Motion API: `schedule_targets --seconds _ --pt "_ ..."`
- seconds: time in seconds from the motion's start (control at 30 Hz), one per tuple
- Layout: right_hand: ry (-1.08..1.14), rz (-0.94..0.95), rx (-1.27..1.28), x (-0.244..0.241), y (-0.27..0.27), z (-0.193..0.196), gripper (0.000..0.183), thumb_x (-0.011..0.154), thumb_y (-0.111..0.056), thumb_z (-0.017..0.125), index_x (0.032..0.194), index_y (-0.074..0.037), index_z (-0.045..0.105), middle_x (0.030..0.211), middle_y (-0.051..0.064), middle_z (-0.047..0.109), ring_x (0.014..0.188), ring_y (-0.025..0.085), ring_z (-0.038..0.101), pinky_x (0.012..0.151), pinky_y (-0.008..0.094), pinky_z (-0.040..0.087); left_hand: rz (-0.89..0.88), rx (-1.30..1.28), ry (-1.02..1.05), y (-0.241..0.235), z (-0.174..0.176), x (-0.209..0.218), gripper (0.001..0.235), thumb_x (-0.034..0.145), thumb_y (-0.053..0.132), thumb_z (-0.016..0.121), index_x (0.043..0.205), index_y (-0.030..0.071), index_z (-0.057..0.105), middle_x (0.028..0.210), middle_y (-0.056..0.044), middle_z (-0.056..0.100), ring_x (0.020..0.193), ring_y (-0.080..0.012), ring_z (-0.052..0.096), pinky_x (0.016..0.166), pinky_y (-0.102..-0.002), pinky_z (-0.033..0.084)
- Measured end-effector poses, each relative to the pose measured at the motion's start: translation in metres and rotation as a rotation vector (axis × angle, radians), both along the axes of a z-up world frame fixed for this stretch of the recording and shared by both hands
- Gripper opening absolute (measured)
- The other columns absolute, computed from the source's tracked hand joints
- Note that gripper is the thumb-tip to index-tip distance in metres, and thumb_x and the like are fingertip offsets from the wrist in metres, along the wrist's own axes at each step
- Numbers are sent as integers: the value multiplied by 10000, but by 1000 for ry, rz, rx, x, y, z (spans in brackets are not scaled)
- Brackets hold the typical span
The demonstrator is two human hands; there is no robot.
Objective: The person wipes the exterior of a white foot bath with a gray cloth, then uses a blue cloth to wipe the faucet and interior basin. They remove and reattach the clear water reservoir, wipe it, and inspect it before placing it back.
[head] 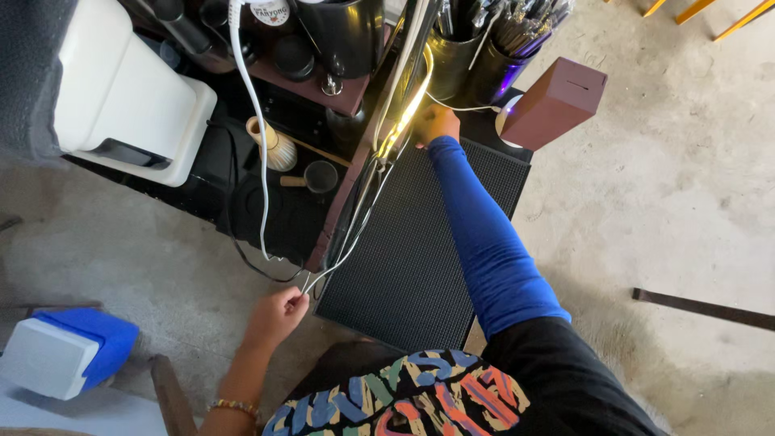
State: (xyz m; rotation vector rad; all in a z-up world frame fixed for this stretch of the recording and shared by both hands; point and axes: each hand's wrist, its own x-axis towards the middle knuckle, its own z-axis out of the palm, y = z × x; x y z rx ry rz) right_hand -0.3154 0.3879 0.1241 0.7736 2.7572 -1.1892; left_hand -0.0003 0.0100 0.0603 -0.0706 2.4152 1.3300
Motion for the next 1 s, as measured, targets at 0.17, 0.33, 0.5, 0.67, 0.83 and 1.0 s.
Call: schedule_targets --seconds 0.17,0.33,0.5,0.67,0.83,1.0 --pt "101 -23 -46 -13 5 -6 169 803 -103 733 882 29 664 764 152 732 537 219 735 507 326 605 -13 55 24 3 0 -1 279 890 308 687 821 38 676 656 -111 692 571 -238 687 556 -359 510" --pt "-55 93 87 -34 13 -17 125 840 -99 717 955 -73 760 775 109 761 570 179 735 551 300 590 -40 4 -67 -1 0 -2 287 903 326 681 813 54 692 636 -97 699 551 -216 677 545 -357 497" --pt "-246 242 68 -58 18 -25 120 872 -114 726 980 -85 770 812 64 774 603 145 730 509 300 572 -12 76 0 1 1 0 280 900 311 681 805 48 685 643 -96 697 556 -196 681 538 -338 502" --pt "-123 196 37 -65 29 -42 191 834 -65 732 1025 -57 736 828 113 771 631 202 744 521 338 571 -35 41 -52 1 -3 -1 278 908 314 678 819 51 684 656 -95 704 565 -208 679 555 -348 509" --pt "40 569 453 -79 51 -70 288 797 -217 842 1015 -45 766 919 157 755 836 298 708 743 382 557 15 87 38 2 -10 3 275 903 311 692 836 44 686 677 -88 707 584 -185 679 562 -340 523" --pt "-45 480 93 -97 64 -95 197 938 -226 702 1047 -70 752 948 81 788 863 200 767 769 319 597 60 106 -9 5 -10 6 272 877 337 693 991 90 717 665 -97 690 555 -203 653 535 -335 513"
